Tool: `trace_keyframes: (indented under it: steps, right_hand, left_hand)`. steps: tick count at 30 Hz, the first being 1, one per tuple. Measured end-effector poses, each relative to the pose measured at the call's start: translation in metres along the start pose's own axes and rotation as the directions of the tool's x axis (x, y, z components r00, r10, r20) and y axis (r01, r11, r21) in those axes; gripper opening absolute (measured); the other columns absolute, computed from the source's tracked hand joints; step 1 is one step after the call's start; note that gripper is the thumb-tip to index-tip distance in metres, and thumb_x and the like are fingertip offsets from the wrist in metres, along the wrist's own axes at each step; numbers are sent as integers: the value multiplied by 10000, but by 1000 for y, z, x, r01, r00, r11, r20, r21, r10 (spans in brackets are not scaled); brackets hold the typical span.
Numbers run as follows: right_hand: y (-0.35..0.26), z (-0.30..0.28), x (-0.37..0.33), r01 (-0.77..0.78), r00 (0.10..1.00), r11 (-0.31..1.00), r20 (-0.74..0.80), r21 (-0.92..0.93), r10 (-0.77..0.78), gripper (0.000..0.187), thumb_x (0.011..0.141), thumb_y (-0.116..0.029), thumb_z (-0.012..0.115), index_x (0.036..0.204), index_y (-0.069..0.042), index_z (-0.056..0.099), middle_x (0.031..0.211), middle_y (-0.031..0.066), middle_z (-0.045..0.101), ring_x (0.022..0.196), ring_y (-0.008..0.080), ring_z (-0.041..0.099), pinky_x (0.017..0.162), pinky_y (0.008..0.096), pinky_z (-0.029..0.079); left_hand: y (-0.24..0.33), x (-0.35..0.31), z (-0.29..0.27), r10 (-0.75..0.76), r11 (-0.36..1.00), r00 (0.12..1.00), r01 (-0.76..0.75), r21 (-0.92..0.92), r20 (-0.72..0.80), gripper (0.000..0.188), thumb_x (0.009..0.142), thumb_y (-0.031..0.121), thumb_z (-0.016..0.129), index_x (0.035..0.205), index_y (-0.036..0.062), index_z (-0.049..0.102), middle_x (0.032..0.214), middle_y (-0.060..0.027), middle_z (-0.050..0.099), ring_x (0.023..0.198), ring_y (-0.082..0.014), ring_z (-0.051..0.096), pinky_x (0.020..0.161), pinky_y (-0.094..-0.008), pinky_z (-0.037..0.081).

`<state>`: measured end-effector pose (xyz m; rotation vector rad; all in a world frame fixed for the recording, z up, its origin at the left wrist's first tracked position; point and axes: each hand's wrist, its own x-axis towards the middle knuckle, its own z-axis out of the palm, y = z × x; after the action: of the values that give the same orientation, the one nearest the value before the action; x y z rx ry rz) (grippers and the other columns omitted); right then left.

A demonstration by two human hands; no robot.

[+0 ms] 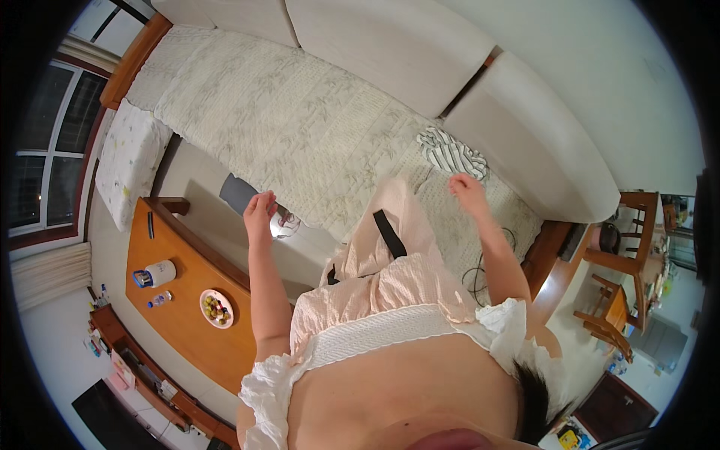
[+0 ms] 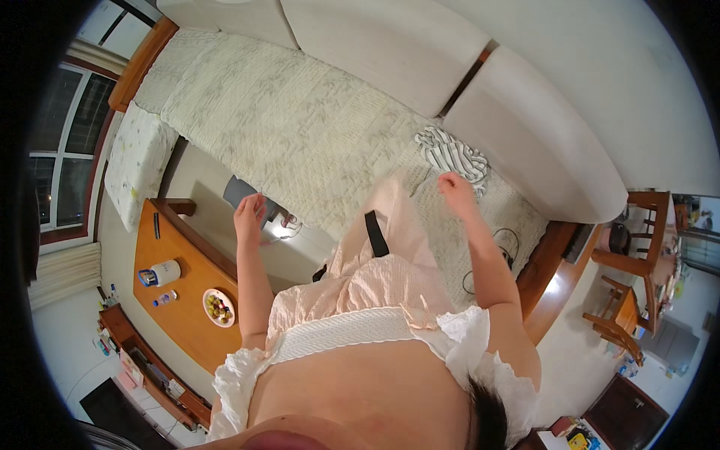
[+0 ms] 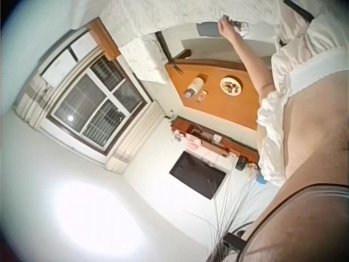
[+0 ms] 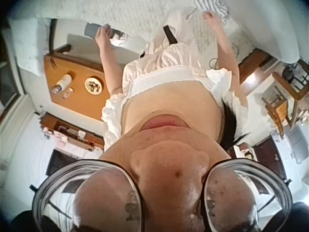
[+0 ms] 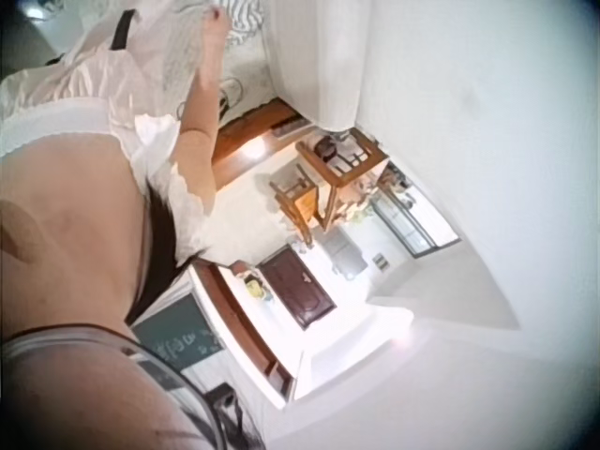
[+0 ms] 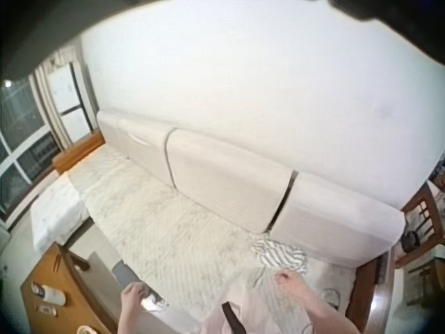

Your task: The person picks up a plate of fruit and places it on a side table, then picks up a water bottle and a thermos and places them on the same table. They then pick up a pink and white cable and repeatedly wrap and unwrap it, finally picking up a black cylindrical device and attaching the cable to it.

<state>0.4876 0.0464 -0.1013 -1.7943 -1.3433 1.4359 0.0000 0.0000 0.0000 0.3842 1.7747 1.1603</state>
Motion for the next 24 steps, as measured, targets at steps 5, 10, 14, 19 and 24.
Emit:
trace_keyframes:
  steps: [5,10,14,19,24]
  right_hand:
    - [-68,-102,299,120,969,984,-199,-135,-145,176,843,-165,531,933,-37,612,784,68,639,723,147,601,665,276,462]
    - [-97,-288,737,307,848,889,-326,-340,-418,182,849,-190,525,941,-53,604,834,105,632,768,218,598,697,313,460]
    - [-145,-415,1027,238,904,806,-180,-542,-388,170,833,-160,498,932,-69,603,881,121,631,808,284,595,715,363,463]
    - [-136,-524,1284,197,972,753,25,-628,-234,198,810,-170,487,939,-81,608,907,122,630,857,300,582,752,375,462]
    - [-66,-584,1437,224,975,851,104,-476,-198,197,804,-168,486,922,-84,618,928,124,630,874,302,580,762,383,465]
  left_hand:
    - [67,196,202,85,990,995,-91,111,59,152,860,185,550,911,57,612,950,-21,613,928,-126,562,774,-262,452]
    - [121,442,496,247,920,959,-278,275,143,168,859,170,562,954,39,606,901,-25,613,864,-96,564,739,-239,439]
    - [189,602,768,347,820,903,-424,386,254,218,846,155,573,1023,29,587,909,-39,611,853,-113,559,742,-248,443]
    - [249,730,1102,462,604,730,-675,423,504,225,820,126,590,1030,44,582,1004,-61,586,882,-153,558,749,-280,450]
    - [244,836,1327,505,336,562,-827,451,655,257,774,101,607,1025,49,584,1046,-99,572,928,-222,553,764,-301,450]
